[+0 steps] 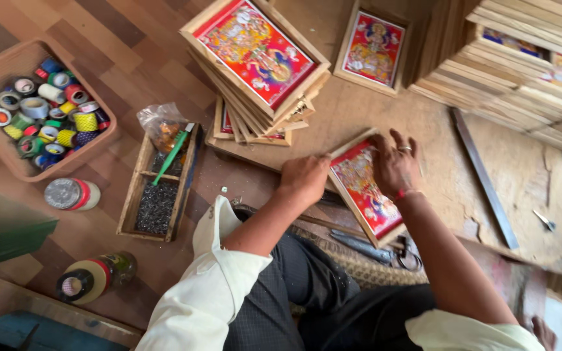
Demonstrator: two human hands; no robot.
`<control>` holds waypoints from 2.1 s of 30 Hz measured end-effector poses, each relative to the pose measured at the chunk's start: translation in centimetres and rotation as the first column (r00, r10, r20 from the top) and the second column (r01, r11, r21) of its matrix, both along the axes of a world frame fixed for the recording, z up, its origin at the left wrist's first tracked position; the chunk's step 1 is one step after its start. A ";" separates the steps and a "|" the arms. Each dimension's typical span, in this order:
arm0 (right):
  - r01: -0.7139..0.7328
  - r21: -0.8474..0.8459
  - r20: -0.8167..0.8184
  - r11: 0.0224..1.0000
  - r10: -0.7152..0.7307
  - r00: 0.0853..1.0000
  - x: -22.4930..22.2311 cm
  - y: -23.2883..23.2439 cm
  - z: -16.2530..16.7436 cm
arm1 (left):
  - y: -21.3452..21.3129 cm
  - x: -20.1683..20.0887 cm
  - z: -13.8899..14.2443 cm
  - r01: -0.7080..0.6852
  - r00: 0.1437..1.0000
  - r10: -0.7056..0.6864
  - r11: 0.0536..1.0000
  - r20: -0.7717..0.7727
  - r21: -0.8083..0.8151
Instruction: The person sits on the floor and assembles wooden picture frames containing printed deity images. They place a frame on the work surface, insert a printed image, and secure it with a hammer and nails. The person repeats this process for multiple frames, stacking completed units to the side.
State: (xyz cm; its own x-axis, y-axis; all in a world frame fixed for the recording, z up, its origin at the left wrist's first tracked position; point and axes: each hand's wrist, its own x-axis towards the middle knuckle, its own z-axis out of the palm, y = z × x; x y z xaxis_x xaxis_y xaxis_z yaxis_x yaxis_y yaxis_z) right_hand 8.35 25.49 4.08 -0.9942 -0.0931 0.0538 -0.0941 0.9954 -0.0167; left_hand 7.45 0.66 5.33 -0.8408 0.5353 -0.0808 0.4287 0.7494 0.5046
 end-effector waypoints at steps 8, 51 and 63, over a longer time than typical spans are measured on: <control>-0.034 -0.128 -0.094 0.991 0.022 0.995 11.4 -7.1 2.5 | -0.9 0.2 1.5 -0.178 0.978 0.154 0.968 0.142 0.175; -0.168 -0.714 0.059 -0.680 -0.298 0.953 5.4 -4.6 7.2 | 0.3 -0.3 1.4 -0.285 0.959 0.250 0.850 0.137 0.444; 0.027 -0.993 0.056 -0.115 -0.256 0.965 10.4 2.5 6.9 | -0.5 1.4 3.5 -0.153 0.896 0.413 0.628 -0.161 0.763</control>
State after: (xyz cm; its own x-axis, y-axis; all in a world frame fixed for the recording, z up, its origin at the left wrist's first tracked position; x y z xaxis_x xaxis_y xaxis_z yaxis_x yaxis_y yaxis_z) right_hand 18.74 28.01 10.96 -0.9478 0.3172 0.0311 -0.0681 -0.1062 -0.9920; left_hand 8.86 0.12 8.84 -0.8689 0.0423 0.4931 0.4800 0.3150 0.8188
